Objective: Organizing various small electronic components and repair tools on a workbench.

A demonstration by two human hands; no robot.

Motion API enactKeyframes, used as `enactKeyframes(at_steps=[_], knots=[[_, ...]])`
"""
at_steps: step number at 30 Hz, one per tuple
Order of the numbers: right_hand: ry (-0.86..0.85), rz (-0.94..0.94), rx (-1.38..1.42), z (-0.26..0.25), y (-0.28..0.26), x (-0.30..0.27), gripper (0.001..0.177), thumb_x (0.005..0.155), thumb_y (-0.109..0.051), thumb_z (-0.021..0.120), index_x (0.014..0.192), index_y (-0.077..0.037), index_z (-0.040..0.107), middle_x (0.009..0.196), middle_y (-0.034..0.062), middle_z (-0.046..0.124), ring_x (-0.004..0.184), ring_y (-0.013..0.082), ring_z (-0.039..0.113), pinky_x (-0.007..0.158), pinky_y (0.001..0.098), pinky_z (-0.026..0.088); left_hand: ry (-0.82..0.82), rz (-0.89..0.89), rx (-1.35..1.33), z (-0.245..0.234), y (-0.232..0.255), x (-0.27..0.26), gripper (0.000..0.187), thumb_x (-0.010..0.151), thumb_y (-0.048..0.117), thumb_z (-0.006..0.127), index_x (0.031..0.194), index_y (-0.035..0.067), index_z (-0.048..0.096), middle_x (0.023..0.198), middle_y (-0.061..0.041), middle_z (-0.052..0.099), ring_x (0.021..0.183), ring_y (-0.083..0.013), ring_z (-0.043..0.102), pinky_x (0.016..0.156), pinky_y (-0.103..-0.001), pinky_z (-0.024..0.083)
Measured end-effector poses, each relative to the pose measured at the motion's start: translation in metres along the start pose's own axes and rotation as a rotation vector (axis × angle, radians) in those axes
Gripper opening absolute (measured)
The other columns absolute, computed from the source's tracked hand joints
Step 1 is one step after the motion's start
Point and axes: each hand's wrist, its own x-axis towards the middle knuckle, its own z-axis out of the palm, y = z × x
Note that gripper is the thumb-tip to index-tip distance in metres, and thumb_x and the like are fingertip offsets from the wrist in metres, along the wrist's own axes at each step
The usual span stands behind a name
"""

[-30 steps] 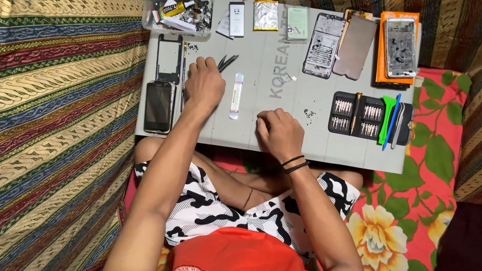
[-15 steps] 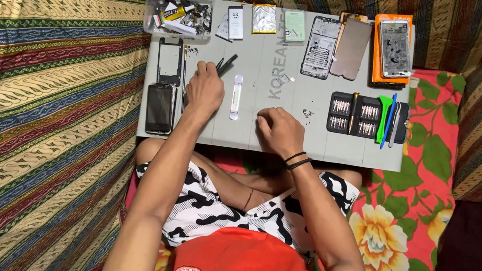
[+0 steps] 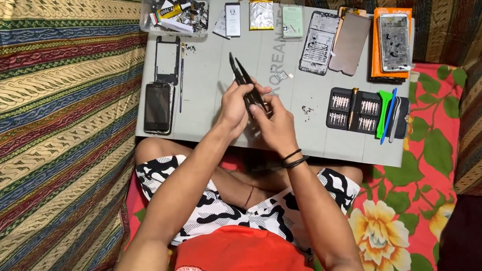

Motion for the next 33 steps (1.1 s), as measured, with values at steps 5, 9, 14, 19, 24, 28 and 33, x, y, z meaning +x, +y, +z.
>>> enactKeyframes(at_steps=[5, 9, 14, 19, 24, 28, 33], knots=[[0.059, -0.106, -0.189, -0.004, -0.007, -0.001, 0.03, 0.105, -0.038, 0.059, 0.114, -0.01, 0.067, 0.098, 0.0195, 0.071, 0.091, 0.0424, 0.071, 0.082, 0.0534, 0.057, 0.032, 0.03, 0.017, 0.006, -0.002, -0.002, 0.009, 0.102, 0.009, 0.047, 0.108, 0.01, 0.053, 0.094, -0.012, 0.072, 0.104, -0.0256, 0.072, 0.093, -0.039, 0.058], [0.001, -0.049, 0.067, 0.003, 0.003, -0.001, 0.019, 0.105, -0.027, 0.059, 0.111, -0.02, 0.075, 0.074, 0.005, 0.073, 0.07, 0.0195, 0.075, 0.075, 0.0372, 0.06, 0.055, 0.058, 0.089, -0.009, -0.019, 0.01, 0.008, 0.105, 0.016, 0.044, 0.11, 0.013, 0.05, 0.094, -0.008, 0.073, 0.104, -0.0211, 0.072, 0.093, -0.034, 0.057], [-0.122, 0.153, 0.359, 0.004, 0.011, -0.001, 0.024, 0.102, -0.025, 0.061, 0.117, -0.014, 0.076, 0.078, 0.0098, 0.073, 0.067, 0.0164, 0.073, 0.056, 0.0286, 0.059, 0.029, 0.09, 0.229, -0.016, -0.03, 0.017, 0.01, 0.108, 0.021, 0.041, 0.114, 0.015, 0.046, 0.093, -0.009, 0.071, 0.082, -0.0154, 0.069, 0.065, -0.022, 0.053], [-0.207, 0.139, 0.516, 0.009, 0.042, 0.01, 0.024, 0.104, -0.027, 0.061, 0.11, -0.008, 0.074, 0.074, 0.0051, 0.064, 0.057, 0.0096, 0.06, 0.048, 0.0219, 0.047, -0.094, 0.113, 0.38, 0.003, -0.02, -0.008, 0.011, 0.109, 0.024, 0.04, 0.114, 0.015, 0.045, 0.101, -0.012, 0.073, 0.066, -0.013, 0.07, 0.036, -0.017, 0.046], [-0.197, 0.037, 0.396, -0.005, 0.043, 0.007, 0.03, 0.11, -0.03, 0.052, 0.091, -0.011, 0.066, 0.065, -0.0005, 0.056, 0.059, 0.0095, 0.047, 0.057, 0.0247, 0.038, -0.13, 0.091, 0.393, -0.036, -0.065, 0.029, 0.021, 0.111, 0.029, 0.043, 0.119, 0.011, 0.049, 0.108, -0.015, 0.073, 0.076, -0.0176, 0.074, 0.038, -0.023, 0.055], [-0.038, -0.078, 0.212, -0.049, 0.06, -0.008, 0.033, 0.112, -0.03, 0.047, 0.101, -0.005, 0.066, 0.077, 0.0127, 0.061, 0.079, 0.0243, 0.059, 0.078, 0.0406, 0.049, -0.073, 0.317, 0.714, -0.014, -0.019, -0.005, 0.032, 0.111, 0.032, 0.052, 0.131, 0.008, 0.05, 0.116, -0.012, 0.068, 0.104, -0.0186, 0.065, 0.085, -0.033, 0.058], [0.494, -0.013, -0.447, -0.17, 0.111, -0.036, 0.039, 0.119, -0.033, 0.043, 0.114, 0.001, 0.061, 0.089, 0.033, 0.065, 0.088, 0.0578, 0.064, 0.079, 0.063, 0.047, 0.09, 0.808, 1.374, -0.053, 0.025, -0.017, 0.034, 0.099, 0.033, 0.068, 0.128, 0.016, 0.061, 0.117, -0.004, 0.064, 0.112, -0.0266, 0.062, 0.094, -0.04, 0.051]])
